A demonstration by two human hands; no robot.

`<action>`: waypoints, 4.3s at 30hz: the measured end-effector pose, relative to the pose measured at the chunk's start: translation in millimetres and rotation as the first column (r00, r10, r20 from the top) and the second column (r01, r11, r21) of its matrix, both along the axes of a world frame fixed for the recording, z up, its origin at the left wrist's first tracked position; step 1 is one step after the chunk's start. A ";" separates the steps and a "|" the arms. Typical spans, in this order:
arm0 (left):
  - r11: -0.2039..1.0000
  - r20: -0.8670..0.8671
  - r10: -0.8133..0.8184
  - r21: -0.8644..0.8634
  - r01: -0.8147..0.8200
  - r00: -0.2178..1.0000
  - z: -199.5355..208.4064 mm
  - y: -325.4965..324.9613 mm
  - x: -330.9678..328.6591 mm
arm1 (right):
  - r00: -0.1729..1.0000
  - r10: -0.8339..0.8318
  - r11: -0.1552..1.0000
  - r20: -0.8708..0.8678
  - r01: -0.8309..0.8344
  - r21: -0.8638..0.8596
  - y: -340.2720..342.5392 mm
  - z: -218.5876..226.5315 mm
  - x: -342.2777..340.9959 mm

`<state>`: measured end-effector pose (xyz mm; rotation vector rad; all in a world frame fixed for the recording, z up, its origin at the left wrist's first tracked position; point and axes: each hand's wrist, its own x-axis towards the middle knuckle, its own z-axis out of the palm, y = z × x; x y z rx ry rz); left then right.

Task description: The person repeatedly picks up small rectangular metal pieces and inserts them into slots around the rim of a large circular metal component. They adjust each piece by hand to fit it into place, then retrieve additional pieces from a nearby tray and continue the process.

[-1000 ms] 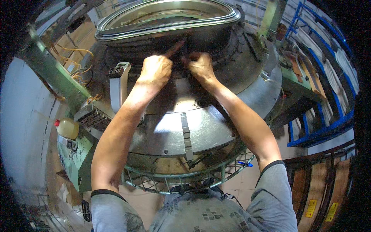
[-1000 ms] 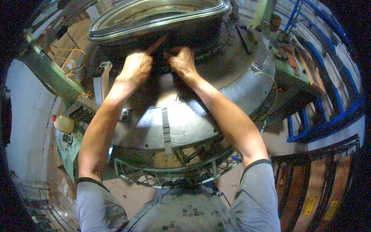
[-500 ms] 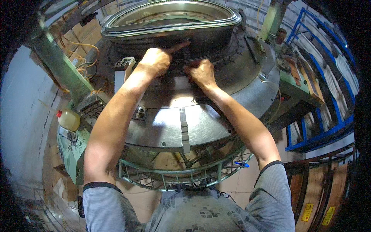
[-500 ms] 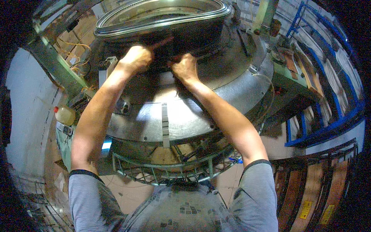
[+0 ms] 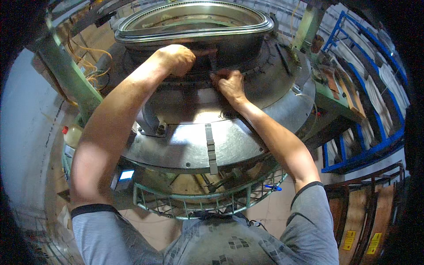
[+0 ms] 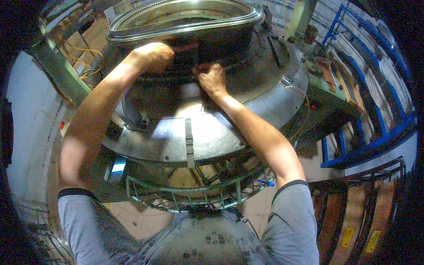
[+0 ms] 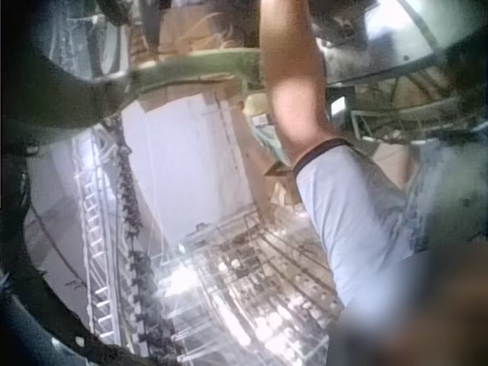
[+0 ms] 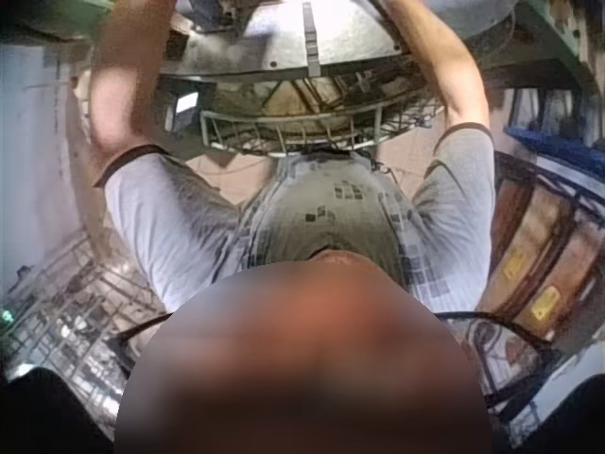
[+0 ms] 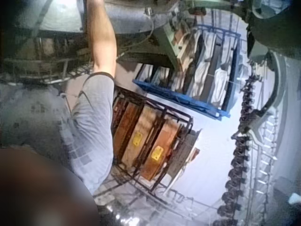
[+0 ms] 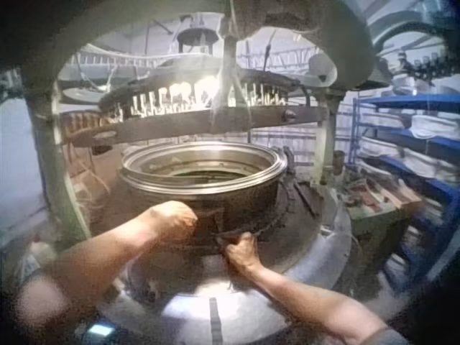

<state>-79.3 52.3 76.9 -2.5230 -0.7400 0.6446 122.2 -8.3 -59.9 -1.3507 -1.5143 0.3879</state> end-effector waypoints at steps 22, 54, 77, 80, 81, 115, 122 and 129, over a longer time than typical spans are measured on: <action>0.995 0.216 0.089 0.017 -0.095 0.972 18.1 -20.4 3.8 | 0.994 -0.094 0.967 0.051 0.079 0.240 41.2 15.7 -14.1; 0.953 0.961 0.152 -0.081 -0.291 0.231 -69.3 -131.5 2.9 | 0.742 0.296 0.872 -0.601 -0.467 -0.146 26.0 82.3 9.6; 0.977 0.969 0.192 -0.174 -0.123 0.154 -68.8 -139.6 0.8 | 0.896 0.360 0.873 -0.262 -0.422 -0.243 -25.6 79.2 24.5; 0.986 0.972 0.122 -0.141 0.084 0.201 -71.1 -176.6 -6.8 | 0.923 0.370 0.918 0.100 -0.348 -0.189 -132.4 78.8 18.5; 0.968 0.974 0.141 -0.173 0.180 0.175 -74.2 -195.9 -12.6 | 0.932 0.289 0.954 0.220 -0.262 -0.144 -170.0 76.4 13.6; 0.496 0.257 0.868 -0.460 0.737 -0.425 -53.0 -158.0 28.9 | 0.852 0.094 0.966 0.515 -0.204 0.161 -163.7 45.6 14.7; 0.716 0.557 0.697 -0.505 0.482 -0.452 -61.3 -118.9 62.9 | 0.954 0.220 0.966 0.203 -0.242 0.094 -77.1 49.5 33.9; 0.624 0.416 0.776 -0.609 0.490 -0.474 -64.6 -78.9 58.7 | 0.886 0.458 0.881 -0.073 -0.464 -0.097 -20.5 50.7 45.3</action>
